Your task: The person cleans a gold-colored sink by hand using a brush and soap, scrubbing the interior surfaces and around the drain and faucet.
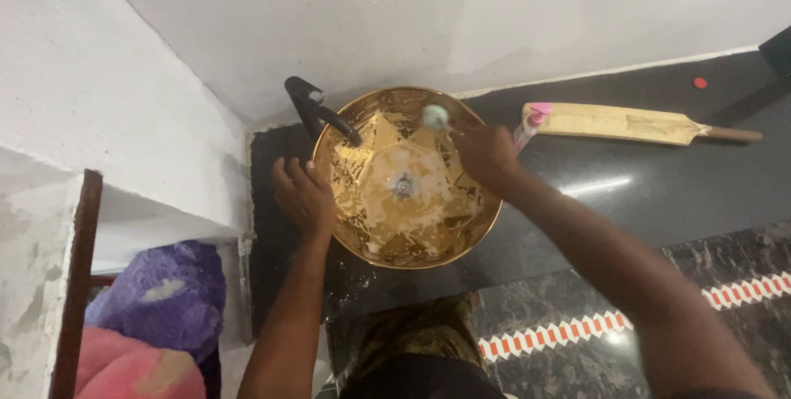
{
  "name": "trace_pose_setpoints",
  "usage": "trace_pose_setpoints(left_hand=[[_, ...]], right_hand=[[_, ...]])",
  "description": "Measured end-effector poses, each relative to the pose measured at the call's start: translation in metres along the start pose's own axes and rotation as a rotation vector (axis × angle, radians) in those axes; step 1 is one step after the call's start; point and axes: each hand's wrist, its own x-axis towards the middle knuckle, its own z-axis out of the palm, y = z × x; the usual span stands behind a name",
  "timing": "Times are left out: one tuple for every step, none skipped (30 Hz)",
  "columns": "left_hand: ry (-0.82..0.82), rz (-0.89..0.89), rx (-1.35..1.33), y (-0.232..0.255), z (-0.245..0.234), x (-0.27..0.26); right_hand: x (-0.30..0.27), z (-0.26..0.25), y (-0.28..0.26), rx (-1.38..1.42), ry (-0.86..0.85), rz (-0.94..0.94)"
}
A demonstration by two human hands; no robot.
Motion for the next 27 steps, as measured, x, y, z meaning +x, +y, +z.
trace_pose_setpoints(left_hand=[[0.003, 0.019, -0.005, 0.0, -0.001, 0.0], [0.01, 0.038, -0.01, 0.0, -0.002, 0.001], [0.011, 0.031, -0.007, 0.001, -0.002, 0.0], [0.008, 0.026, -0.001, 0.001, -0.002, 0.001], [0.005, 0.021, 0.006, 0.001, -0.002, 0.001], [0.004, 0.023, 0.004, 0.0, -0.001, 0.0], [0.007, 0.022, 0.01, -0.001, -0.001, -0.002], [0.014, 0.021, 0.013, -0.001, 0.001, -0.001], [0.016, 0.023, 0.008, -0.001, 0.005, 0.0], [-0.005, 0.01, 0.017, -0.003, 0.006, 0.0], [-0.026, -0.003, 0.027, -0.004, 0.007, 0.0], [-0.025, -0.004, 0.027, -0.004, 0.008, 0.0], [-0.03, -0.004, 0.03, -0.004, 0.008, 0.0], [-0.038, -0.002, 0.035, -0.005, 0.007, -0.001], [-0.039, -0.002, 0.038, -0.005, 0.006, -0.003], [-0.041, 0.004, 0.037, -0.004, 0.007, -0.002], [-0.043, 0.01, 0.037, -0.004, 0.007, -0.002], [-0.046, 0.012, 0.038, -0.004, 0.007, -0.002], [-0.043, 0.009, 0.035, -0.004, 0.007, -0.001], [-0.039, 0.006, 0.031, -0.003, 0.008, 0.0], [-0.043, 0.009, 0.03, -0.002, 0.008, 0.0], [-0.031, 0.006, 0.027, -0.002, 0.007, 0.0], [-0.018, 0.004, 0.024, -0.002, 0.007, -0.001], [-0.022, 0.006, 0.022, -0.002, 0.007, 0.0], [-0.008, 0.012, 0.026, -0.002, 0.006, 0.001], [0.007, 0.013, 0.031, -0.002, 0.005, 0.001], [0.006, 0.009, 0.03, -0.001, 0.005, 0.001]], right_hand=[[-0.004, -0.015, 0.001, -0.313, -0.095, -0.103], [-0.005, -0.032, 0.001, -0.315, -0.097, -0.109], [-0.006, -0.05, 0.002, -0.344, -0.315, -0.069], [-0.006, -0.065, 0.001, -0.37, -0.529, -0.023], [-0.004, -0.075, -0.001, -0.371, -0.528, -0.028], [-0.002, -0.082, -0.001, -0.419, -0.641, -0.047], [0.0, -0.086, 0.0, -0.465, -0.754, -0.066], [0.004, -0.088, 0.003, -0.468, -0.752, -0.062], [0.009, -0.087, 0.005, -0.435, -0.857, -0.066], [0.011, -0.084, 0.007, -0.397, -0.965, -0.075], [0.012, -0.082, 0.011, -0.397, -0.967, -0.075], [0.014, -0.079, 0.015, -0.385, -0.85, -0.004], [0.016, -0.076, 0.018, -0.371, -0.731, 0.062], [0.02, -0.069, 0.02, -0.369, -0.732, 0.06], [0.027, -0.062, 0.02, -0.371, -0.653, 0.071], [0.032, -0.053, 0.021, -0.373, -0.573, 0.084], [0.037, -0.043, 0.021, -0.37, -0.572, 0.085], [0.04, -0.033, 0.019, -0.432, -0.492, 0.022], [0.041, -0.023, 0.017, -0.493, -0.411, -0.039], [0.042, -0.016, 0.016, -0.491, -0.413, -0.036], [0.041, -0.01, 0.014, -0.471, -0.297, -0.147], [0.039, -0.008, 0.013, -0.449, -0.181, -0.257], [0.035, -0.009, 0.013, -0.447, -0.185, -0.253], [0.031, -0.012, 0.015, -0.442, -0.219, -0.252], [0.029, -0.017, 0.015, -0.437, -0.253, -0.25], [0.029, -0.024, 0.016, -0.439, -0.256, -0.252], [0.03, -0.031, 0.02, -0.444, -0.411, -0.15]])
